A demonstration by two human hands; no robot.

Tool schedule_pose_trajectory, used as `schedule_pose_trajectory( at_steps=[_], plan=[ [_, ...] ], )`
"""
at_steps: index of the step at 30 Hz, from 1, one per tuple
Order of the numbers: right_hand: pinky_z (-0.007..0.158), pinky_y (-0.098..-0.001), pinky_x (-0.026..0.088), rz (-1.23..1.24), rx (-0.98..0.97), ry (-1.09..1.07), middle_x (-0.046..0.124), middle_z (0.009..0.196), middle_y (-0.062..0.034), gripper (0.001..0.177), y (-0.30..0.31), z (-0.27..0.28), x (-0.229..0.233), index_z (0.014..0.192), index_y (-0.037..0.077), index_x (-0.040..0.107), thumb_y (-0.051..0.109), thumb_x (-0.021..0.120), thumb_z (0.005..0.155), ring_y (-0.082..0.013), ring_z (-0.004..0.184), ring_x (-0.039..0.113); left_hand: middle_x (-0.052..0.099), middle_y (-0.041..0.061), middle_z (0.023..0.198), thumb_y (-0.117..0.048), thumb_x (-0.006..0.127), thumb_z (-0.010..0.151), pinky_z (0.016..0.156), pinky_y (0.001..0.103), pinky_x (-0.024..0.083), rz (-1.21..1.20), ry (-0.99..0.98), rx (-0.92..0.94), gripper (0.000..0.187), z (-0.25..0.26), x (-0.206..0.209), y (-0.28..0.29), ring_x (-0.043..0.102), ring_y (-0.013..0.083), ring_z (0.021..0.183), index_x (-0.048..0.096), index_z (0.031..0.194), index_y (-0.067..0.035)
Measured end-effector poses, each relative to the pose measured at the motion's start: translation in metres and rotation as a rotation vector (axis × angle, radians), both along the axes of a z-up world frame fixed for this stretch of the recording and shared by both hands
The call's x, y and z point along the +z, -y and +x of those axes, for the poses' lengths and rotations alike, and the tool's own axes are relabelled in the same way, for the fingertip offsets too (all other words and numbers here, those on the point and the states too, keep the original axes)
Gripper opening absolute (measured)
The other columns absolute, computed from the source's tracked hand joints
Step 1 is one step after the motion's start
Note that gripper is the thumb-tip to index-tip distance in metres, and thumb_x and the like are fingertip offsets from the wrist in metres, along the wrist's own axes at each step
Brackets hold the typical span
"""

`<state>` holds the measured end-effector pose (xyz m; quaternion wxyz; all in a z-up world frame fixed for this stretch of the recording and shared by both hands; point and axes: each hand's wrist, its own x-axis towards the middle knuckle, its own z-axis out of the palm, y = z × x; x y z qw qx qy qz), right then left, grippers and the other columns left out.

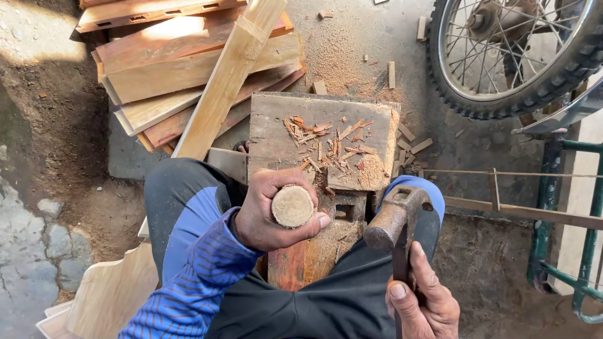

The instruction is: The person sits on the ground and uses a hammer and a chisel to carve a rectangular wooden block. They repeatedly strike the chisel to remove wood shavings and occasionally rotate the block to work on different sides.

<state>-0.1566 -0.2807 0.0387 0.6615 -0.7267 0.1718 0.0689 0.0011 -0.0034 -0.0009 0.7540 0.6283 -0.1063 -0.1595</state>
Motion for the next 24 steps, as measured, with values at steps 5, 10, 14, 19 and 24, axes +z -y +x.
schedule_pose_trajectory(
  at_steps=[5,10,14,19,24],
  plan=[
    [0.063,-0.0232,0.052,-0.044,0.025,-0.025,0.070,0.079,-0.0050,0.066,0.007,0.000,0.000,0.155,0.014,0.049,0.006,0.069,0.093,-0.0059,0.065,0.056,0.067,-0.001,0.076,-0.012,0.087,0.080,0.062,0.024,0.050,0.024,-0.009,-0.001,0.021,0.001,0.001,0.007,0.062,0.0055,0.068,0.066,0.084,-0.008],
    [0.065,-0.0203,0.048,-0.040,0.161,0.049,0.067,0.085,-0.0016,0.066,0.009,0.020,0.018,0.157,0.012,0.047,0.002,0.069,0.095,-0.0043,0.068,0.053,0.067,0.002,0.081,-0.012,0.085,0.081,0.068,0.025,0.053,0.032,0.153,-0.001,0.020,-0.009,0.000,0.019,0.066,0.0095,0.074,0.066,0.087,-0.007],
    [0.073,-0.0194,0.049,-0.083,0.192,0.208,0.070,0.096,-0.0020,0.061,-0.002,0.046,0.055,0.155,0.009,0.047,0.004,0.068,0.098,-0.0060,0.076,0.056,0.068,0.002,0.080,-0.012,0.085,0.078,0.066,0.025,0.054,0.059,0.154,-0.027,0.021,-0.019,0.000,0.022,0.067,0.0106,0.071,0.066,0.084,-0.007],
    [0.057,-0.0335,0.047,-0.458,0.634,0.199,0.061,0.075,-0.0108,0.056,-0.018,0.057,0.047,0.143,0.009,0.057,0.007,0.074,0.090,-0.0216,0.059,0.059,0.069,0.002,0.081,-0.015,0.085,0.078,0.068,0.025,0.055,0.095,0.213,-0.024,0.021,-0.022,-0.008,0.020,0.070,0.0111,0.074,0.066,0.085,-0.008],
    [0.053,-0.0362,0.050,-0.564,0.759,0.184,0.058,0.068,-0.0132,0.056,-0.020,0.055,0.057,0.142,0.009,0.058,0.007,0.076,0.088,-0.0273,0.056,0.061,0.065,0.006,0.080,-0.015,0.089,0.072,0.068,0.028,0.050,0.060,0.267,-0.031,0.029,-0.021,-0.055,0.018,0.061,0.0145,0.073,0.070,0.091,-0.004]
  ],
)
